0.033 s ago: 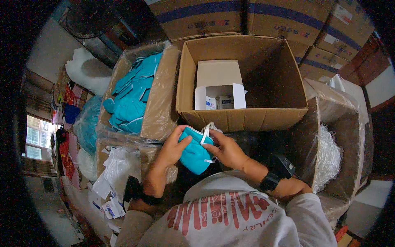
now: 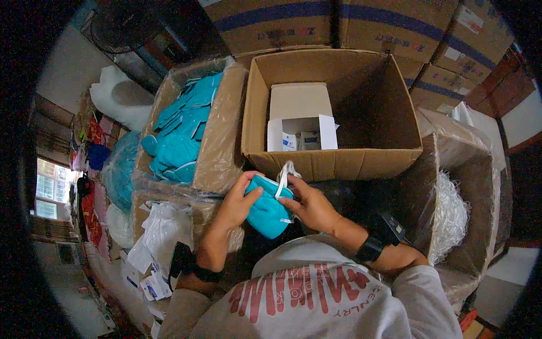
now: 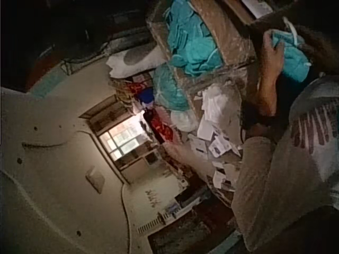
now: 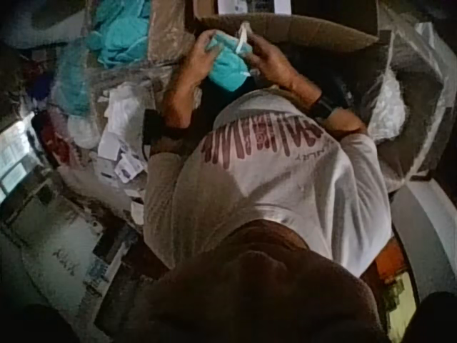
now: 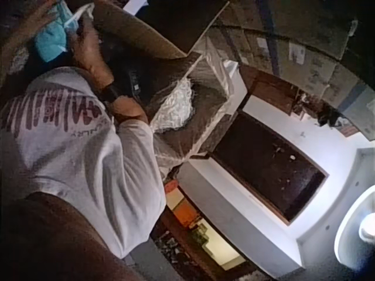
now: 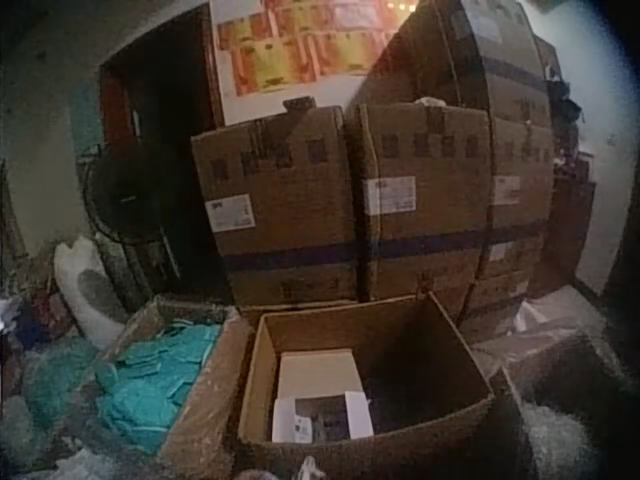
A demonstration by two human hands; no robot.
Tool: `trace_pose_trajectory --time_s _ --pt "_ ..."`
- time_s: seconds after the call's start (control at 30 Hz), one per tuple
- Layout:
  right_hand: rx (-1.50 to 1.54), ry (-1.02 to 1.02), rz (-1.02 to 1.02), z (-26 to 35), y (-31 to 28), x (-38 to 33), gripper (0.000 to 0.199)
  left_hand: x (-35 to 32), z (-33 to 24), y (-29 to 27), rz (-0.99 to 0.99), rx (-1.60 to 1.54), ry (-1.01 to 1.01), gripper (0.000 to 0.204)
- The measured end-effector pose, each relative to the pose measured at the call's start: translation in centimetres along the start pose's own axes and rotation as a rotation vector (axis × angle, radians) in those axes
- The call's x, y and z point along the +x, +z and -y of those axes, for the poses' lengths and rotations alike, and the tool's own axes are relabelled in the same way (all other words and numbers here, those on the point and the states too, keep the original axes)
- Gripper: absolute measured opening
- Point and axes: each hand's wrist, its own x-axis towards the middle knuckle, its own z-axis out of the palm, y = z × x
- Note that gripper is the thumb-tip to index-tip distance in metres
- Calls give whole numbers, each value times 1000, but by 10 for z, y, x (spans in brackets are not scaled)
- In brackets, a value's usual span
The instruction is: The person is packing masks into boxes.
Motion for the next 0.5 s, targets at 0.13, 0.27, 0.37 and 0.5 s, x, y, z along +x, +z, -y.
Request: trace_pose_trajectory --time_s 0.13,0.27,0.37,0.5 --pt "-97 113 24 25 -11 0 57 -2 -6 0 33 -23 21 25" --pt "-646 -424 -41 62 -34 10 66 -5 -12 -7 112 113 -3 25" --pt "-856 -549 277 78 -34 16 70 -4 -23 -7 189 150 -1 26" --pt "-797 -164 490 63 -27 23 35 -4 -8 -13 233 -20 63 20"
